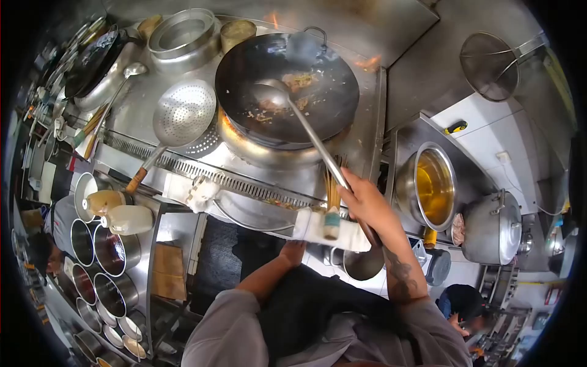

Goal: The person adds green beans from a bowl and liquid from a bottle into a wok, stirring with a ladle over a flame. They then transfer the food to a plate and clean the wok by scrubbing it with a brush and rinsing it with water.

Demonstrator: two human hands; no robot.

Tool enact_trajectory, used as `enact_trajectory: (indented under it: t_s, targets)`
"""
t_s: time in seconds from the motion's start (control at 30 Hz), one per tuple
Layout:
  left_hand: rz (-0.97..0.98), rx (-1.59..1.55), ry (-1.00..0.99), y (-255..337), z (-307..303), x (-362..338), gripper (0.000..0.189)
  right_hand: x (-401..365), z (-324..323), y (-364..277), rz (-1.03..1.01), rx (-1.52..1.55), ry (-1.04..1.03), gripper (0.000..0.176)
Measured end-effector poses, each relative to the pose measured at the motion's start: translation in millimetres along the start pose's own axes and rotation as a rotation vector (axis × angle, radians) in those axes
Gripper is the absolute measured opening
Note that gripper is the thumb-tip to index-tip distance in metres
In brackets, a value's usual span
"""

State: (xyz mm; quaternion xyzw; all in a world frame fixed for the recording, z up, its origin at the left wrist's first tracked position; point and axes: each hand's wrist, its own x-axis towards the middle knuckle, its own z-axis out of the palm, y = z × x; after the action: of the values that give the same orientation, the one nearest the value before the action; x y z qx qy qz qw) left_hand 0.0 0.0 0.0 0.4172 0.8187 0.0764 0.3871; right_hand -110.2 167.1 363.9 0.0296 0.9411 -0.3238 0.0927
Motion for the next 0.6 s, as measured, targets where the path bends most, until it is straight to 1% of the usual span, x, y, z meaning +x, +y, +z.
enact_trajectory:
  t_s: [0.07,0.1,0.17,0.2,0.23,0.27,0.33,0.37,0.43,0.47,0.5,0.57,0.6]
  targets:
    - [0.013,0.05,0.123,-12,16,9,0.061,-13,-7,-16,0.092,0.337,-0.129,0.049]
    - [0.059,-0.014,0.118,22,56,32,0.061,-17,-14,-7,0.148,0.288,-0.157,0.049]
    - [-0.011,0.098,0.577,-5,99,77,0.051,12,-12,10,0.126,0.414,-0.202,0.047]
    - [-0.016,0.068,0.521,-9,91,85,0.049,24,-13,5,0.137,0.309,-0.152,0.048]
    - [0.004,0.04,0.396,-6,70,83,0.048,32,-14,10,0.138,0.307,-0.143,0.048]
    - [0.022,0.018,0.247,-3,46,75,0.046,44,-10,19,0.156,0.09,0.011,0.047]
    - [0.042,-0.002,-0.018,4,-7,39,0.043,61,-9,25,0.199,-0.054,0.196,0.046]
    - [0.056,-0.009,-0.128,12,-35,14,0.042,68,-3,33,0.195,-0.039,0.198,0.046]
    - [0.098,-0.036,-0.264,25,-96,-39,0.04,80,10,49,0.041,-0.234,0.406,0.047]
    - [0.135,-0.06,-0.265,33,-128,-66,0.038,77,3,24,0.249,-0.153,0.226,0.046]
    - [0.224,-0.17,-0.162,38,-160,-95,0.036,74,5,21,0.256,-0.139,0.231,0.046]
    - [0.38,-0.207,0.147,45,-225,-141,0.034,64,17,18,0.213,-0.14,0.093,0.045]
    - [0.516,-0.34,0.303,44,-252,-161,0.029,54,21,27,0.118,-0.131,0.106,0.046]
